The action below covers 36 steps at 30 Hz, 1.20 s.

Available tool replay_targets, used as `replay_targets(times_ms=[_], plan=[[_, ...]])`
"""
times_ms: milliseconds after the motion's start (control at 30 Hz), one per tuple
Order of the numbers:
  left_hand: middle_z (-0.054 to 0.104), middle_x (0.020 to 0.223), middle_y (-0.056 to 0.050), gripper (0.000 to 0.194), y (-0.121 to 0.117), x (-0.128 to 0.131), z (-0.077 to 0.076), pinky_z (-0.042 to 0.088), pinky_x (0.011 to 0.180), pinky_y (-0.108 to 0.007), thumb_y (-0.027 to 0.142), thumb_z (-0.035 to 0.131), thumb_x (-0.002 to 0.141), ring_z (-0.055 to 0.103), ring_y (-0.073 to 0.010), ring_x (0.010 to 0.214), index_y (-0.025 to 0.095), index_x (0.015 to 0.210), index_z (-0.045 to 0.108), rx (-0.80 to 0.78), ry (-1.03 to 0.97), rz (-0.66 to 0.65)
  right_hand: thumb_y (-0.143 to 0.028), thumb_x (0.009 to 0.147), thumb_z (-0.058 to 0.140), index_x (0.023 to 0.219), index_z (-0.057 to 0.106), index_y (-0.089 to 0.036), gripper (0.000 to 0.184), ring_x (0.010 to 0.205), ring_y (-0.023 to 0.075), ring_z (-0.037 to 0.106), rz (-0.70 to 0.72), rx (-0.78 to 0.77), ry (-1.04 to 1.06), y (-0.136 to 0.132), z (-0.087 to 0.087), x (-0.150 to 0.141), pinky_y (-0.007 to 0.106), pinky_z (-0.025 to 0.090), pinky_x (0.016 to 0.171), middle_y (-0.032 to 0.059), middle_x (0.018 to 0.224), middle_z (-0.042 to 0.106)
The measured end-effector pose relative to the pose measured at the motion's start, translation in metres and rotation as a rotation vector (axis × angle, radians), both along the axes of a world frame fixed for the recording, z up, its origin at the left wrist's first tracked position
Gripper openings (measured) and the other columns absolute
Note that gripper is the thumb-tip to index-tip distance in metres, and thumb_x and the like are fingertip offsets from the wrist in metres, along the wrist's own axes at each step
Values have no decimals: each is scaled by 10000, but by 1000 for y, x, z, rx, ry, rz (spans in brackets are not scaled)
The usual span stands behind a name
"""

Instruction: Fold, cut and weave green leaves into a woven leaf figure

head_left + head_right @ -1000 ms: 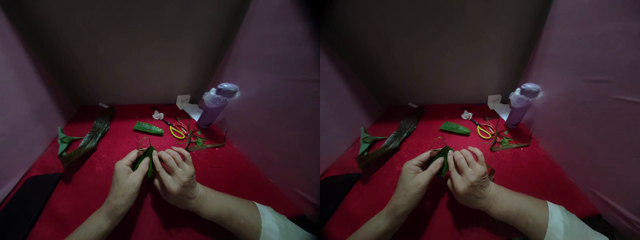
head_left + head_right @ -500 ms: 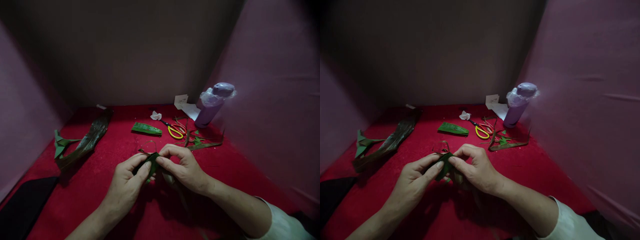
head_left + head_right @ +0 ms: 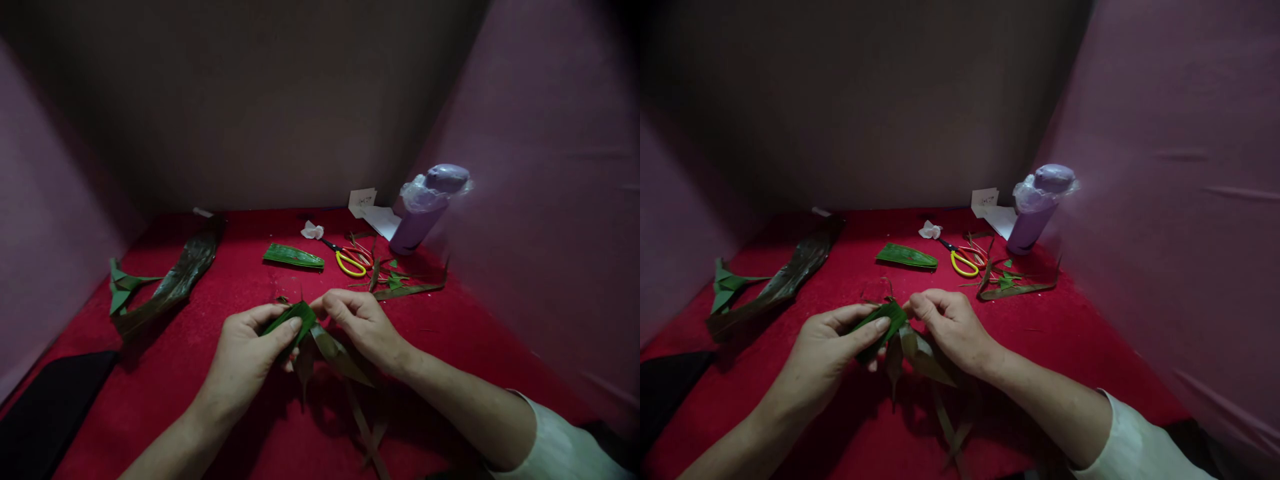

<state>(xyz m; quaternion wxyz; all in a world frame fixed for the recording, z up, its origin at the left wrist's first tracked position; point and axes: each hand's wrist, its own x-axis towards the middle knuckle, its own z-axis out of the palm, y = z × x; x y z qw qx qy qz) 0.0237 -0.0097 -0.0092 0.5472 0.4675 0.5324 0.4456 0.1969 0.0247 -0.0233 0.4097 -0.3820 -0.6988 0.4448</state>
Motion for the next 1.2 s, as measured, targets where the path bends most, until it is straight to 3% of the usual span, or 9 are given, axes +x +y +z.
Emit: replay_targets(times_ms=[100, 233, 300, 400, 533, 733, 1200], plan=[[604, 527, -3, 183, 3, -5, 2, 418, 414, -199, 301, 675, 705, 504, -95, 427, 120, 734, 677, -2, 12, 78, -430, 914, 427, 836, 613, -149, 346, 712, 135, 577, -68, 114, -4, 0, 4, 3, 262, 479, 651, 51, 787, 636], [596, 518, 6, 160, 6, -7, 3, 397, 384, -190, 284, 686, 684, 483, -86, 406, 125, 677, 669, 25, 27, 128, -491, 754, 639, 928, 591, -158, 378, 793, 172, 555, -32, 468, -140, -9, 10, 5, 312, 475, 711, 65, 873, 593], [596, 518, 8, 159, 7, -7, 3, 396, 378, -190, 284, 689, 679, 477, -84, 399, 126, 686, 672, 28, 32, 129, -425, 749, 665, 983, 596, -164, 358, 835, 186, 554, -12, 609, -271, -13, 10, 4, 332, 465, 740, 79, 930, 589], [600, 522, 4, 169, 8, -8, 3, 404, 378, -193, 291, 694, 672, 479, -86, 398, 124, 690, 676, 28, 36, 132, -269, 843, 565, 970, 626, -174, 169, 794, 172, 556, -51, 686, -411, -14, 5, 3, 319, 443, 709, 71, 887, 614], [605, 533, -1, 175, 8, -9, 3, 410, 376, -197, 295, 690, 678, 481, -88, 399, 123, 710, 686, 19, 39, 112, -222, 860, 543, 894, 647, -158, 127, 704, 145, 564, -47, 614, -350, -10, 4, 3, 290, 438, 670, 47, 759, 633], [615, 554, -5, 167, 7, -9, 2, 427, 384, -195, 287, 666, 707, 496, -90, 419, 124, 732, 689, -12, 25, 66, -168, 855, 533, 752, 643, -159, 151, 631, 106, 576, -11, 321, -213, -5, 12, 4, 233, 453, 618, 15, 707, 646], [579, 516, 19, 145, 9, -9, 3, 398, 384, -169, 274, 678, 697, 478, -74, 415, 130, 704, 670, -72, -5, 48, -182, 844, 555, 822, 658, -152, 110, 714, 122, 581, 20, 112, -159, 10, -6, 6, 238, 445, 688, 18, 772, 660]])
